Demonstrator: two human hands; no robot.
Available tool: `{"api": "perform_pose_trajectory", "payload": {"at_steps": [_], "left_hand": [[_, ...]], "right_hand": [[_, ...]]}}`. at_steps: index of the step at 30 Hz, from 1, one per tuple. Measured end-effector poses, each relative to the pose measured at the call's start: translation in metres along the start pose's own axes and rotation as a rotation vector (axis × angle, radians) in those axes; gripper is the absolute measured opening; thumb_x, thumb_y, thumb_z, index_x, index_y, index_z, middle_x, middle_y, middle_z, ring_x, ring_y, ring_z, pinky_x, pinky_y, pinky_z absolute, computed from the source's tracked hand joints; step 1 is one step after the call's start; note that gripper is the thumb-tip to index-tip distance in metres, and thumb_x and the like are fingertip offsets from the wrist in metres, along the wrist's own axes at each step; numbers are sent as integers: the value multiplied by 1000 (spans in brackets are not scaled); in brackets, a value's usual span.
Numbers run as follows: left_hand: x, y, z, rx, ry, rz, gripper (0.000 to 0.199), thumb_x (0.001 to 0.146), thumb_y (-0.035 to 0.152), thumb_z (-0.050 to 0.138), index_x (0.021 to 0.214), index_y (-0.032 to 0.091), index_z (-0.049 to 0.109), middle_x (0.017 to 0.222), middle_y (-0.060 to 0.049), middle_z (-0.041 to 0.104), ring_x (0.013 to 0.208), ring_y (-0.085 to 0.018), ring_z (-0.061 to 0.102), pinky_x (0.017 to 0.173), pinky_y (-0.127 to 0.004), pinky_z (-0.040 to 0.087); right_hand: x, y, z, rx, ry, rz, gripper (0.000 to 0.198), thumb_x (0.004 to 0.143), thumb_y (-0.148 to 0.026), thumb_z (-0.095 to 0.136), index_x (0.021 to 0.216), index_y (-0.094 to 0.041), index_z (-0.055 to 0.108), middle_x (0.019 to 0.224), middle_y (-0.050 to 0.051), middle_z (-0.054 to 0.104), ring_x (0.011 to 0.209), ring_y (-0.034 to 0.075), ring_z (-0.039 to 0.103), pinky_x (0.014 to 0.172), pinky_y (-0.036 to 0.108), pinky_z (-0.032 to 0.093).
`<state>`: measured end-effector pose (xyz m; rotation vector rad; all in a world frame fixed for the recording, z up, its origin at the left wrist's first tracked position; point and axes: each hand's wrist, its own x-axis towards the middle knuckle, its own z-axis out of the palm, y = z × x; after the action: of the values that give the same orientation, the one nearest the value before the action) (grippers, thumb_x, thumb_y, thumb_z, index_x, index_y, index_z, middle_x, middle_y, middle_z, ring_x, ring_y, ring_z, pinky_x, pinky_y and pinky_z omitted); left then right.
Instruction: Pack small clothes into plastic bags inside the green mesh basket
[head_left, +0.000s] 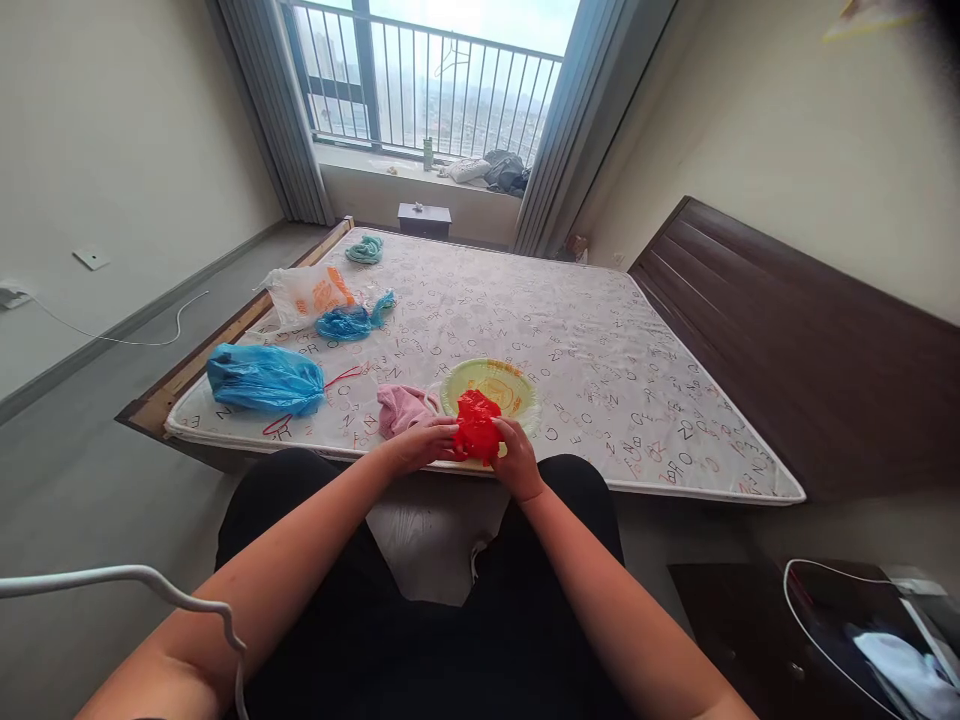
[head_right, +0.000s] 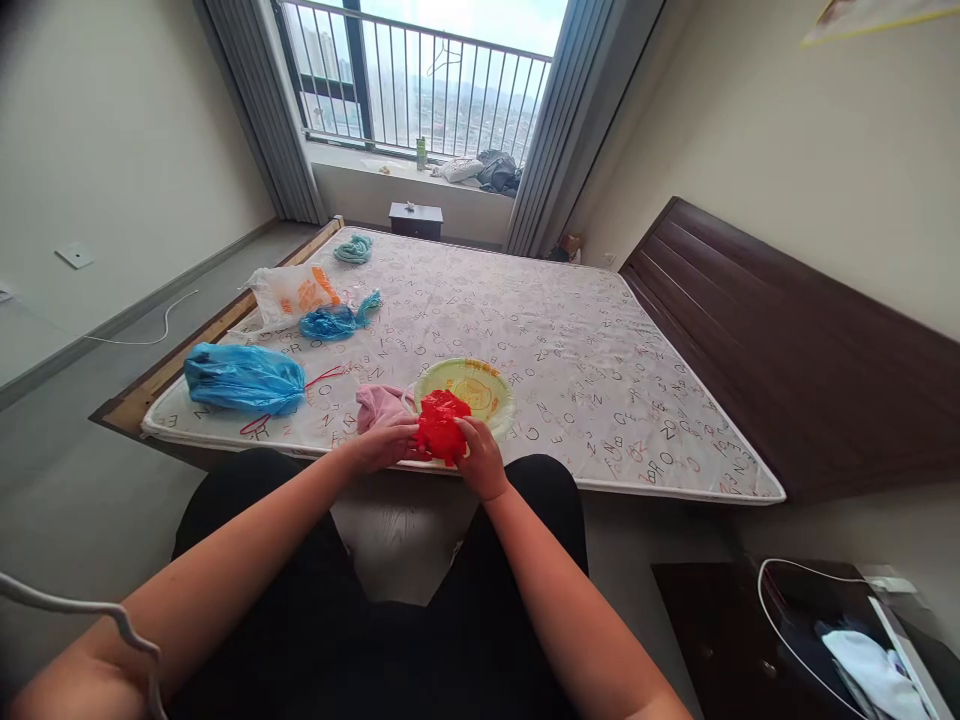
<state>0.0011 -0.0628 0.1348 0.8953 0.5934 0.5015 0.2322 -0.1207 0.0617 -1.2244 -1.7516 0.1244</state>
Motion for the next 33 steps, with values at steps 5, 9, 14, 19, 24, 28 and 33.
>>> {"api": "perform_pose_trajectory", "payload": {"at_steps": [5, 9, 14, 19, 24, 28, 33], "left_hand": [[5, 2, -22, 531, 280, 84, 46, 82, 42, 77, 120, 17, 67, 103, -9, 73, 98, -22, 71, 89, -35, 54], [-10, 6, -45, 1097, 265, 89, 38, 91, 39, 62, 121, 17, 70, 106, -9, 74, 96, -23, 70, 91, -35, 53], [-23, 7, -60, 1461, 139, -189, 43, 97, 40, 55, 133, 22, 68, 124, -11, 74, 109, -28, 70, 96, -36, 51], [-15, -1, -63, 1566, 4, -417, 54, 97, 42, 58, 148, 23, 59, 143, -13, 66, 128, -32, 64, 108, -38, 47], [-11, -3, -59, 1591, -27, -464, 60, 99, 43, 57, 154, 18, 53, 155, -14, 56, 139, -32, 56, 115, -38, 42], [-8, -4, -57, 1583, -51, -492, 60, 99, 44, 57, 154, 21, 52, 158, -13, 53, 143, -33, 53, 117, -42, 40], [-7, -7, -58, 1595, -56, -512, 60, 98, 46, 58, 153, 22, 52, 158, -13, 52, 143, -33, 52, 117, -42, 39]], "right_hand": [[8, 16, -12, 75, 301, 287, 57, 85, -32, 69, 138, -26, 48, 128, 11, 61, 114, 27, 64, 93, 48, 60], [20, 27, -27, 113, 531, 464, 79, 83, -43, 75, 148, -26, 34, 139, 13, 55, 118, 26, 63, 99, 48, 55], [29, 39, -33, 43, 351, 486, 75, 82, -36, 71, 150, -27, 42, 139, 13, 54, 117, 28, 61, 89, 44, 59], [49, 44, -24, -259, -80, 379, 65, 85, -15, 55, 149, -27, 52, 138, 13, 52, 133, 29, 51, 111, 47, 48], [86, 38, -12, -445, -505, 369, 63, 86, -10, 59, 147, -26, 55, 138, 13, 56, 123, 28, 56, 107, 39, 46], [108, 31, 9, -344, -696, 651, 47, 93, -17, 61, 139, -18, 60, 138, 14, 59, 123, 26, 55, 105, 34, 42], [118, 28, 44, -303, -759, 978, 46, 104, -40, 45, 111, -1, 70, 101, 20, 71, 99, 30, 65, 89, 41, 49]]}}
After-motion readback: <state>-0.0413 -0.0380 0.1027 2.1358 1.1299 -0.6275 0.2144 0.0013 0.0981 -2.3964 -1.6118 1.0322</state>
